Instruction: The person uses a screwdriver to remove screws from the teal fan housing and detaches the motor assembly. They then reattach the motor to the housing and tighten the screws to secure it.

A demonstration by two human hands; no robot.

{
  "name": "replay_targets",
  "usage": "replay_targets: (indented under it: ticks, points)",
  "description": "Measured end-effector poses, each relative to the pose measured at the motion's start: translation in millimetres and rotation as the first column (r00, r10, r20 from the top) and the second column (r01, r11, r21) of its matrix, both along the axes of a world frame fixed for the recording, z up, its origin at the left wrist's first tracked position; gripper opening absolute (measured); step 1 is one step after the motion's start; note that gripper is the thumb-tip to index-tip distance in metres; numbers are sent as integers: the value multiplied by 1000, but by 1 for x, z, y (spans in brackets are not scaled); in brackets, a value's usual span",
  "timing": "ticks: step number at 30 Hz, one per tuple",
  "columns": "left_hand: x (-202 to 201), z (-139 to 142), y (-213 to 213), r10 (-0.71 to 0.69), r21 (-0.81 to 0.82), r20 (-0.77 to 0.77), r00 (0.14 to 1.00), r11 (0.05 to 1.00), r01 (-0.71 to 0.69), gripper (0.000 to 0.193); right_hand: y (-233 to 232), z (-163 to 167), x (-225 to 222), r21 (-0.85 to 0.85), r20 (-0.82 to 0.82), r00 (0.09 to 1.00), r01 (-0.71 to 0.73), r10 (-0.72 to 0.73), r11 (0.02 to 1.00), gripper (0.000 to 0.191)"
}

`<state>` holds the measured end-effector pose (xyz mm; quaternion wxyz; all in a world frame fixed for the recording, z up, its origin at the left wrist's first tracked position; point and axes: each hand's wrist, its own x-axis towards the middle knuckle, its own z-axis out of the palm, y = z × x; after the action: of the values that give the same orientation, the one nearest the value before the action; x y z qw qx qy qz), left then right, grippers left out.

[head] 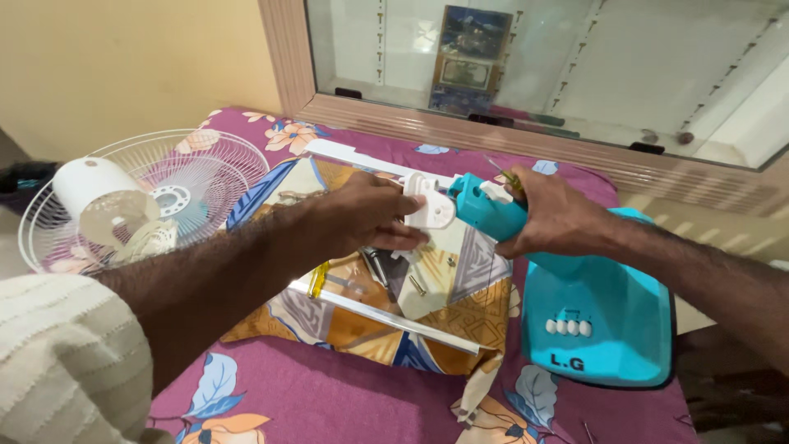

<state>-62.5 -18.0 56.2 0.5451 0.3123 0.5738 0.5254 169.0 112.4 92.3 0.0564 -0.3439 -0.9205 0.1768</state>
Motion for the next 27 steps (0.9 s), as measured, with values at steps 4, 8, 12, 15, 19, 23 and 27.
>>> replay_targets:
  ticks: [4,8,12,15,19,23,27]
  points:
    - [-9,12,-6,-34,18,-237,971,999,39,39,-9,12,-6,-84,50,996,-68,73,994,69]
    - [-16,11,6,18,79,-153,988,997,-6,30,-18,19,-9,-215,103,995,18,4,977,68]
    - [-17,-7,17,31,95,66,997,995,-38,24,-25,22,-12,-332,167,982,145,-93,932,82]
    - [-12,-21,24,14,71,134,991,997,-24,28,-27,22,-8,-331,181,983,87,-27,940,70]
    - [-5,-34,29,58,69,195,979,995,-73,32,-31,19,-1,-397,172,982,138,-74,908,73]
    - [-1,-32,24,16,58,102,995,998,-22,30,-36,19,3,-345,164,983,133,-80,929,72]
    - [2,-22,9,-58,-33,-31,998,998,57,31,-42,20,4,-306,179,980,142,-90,941,66]
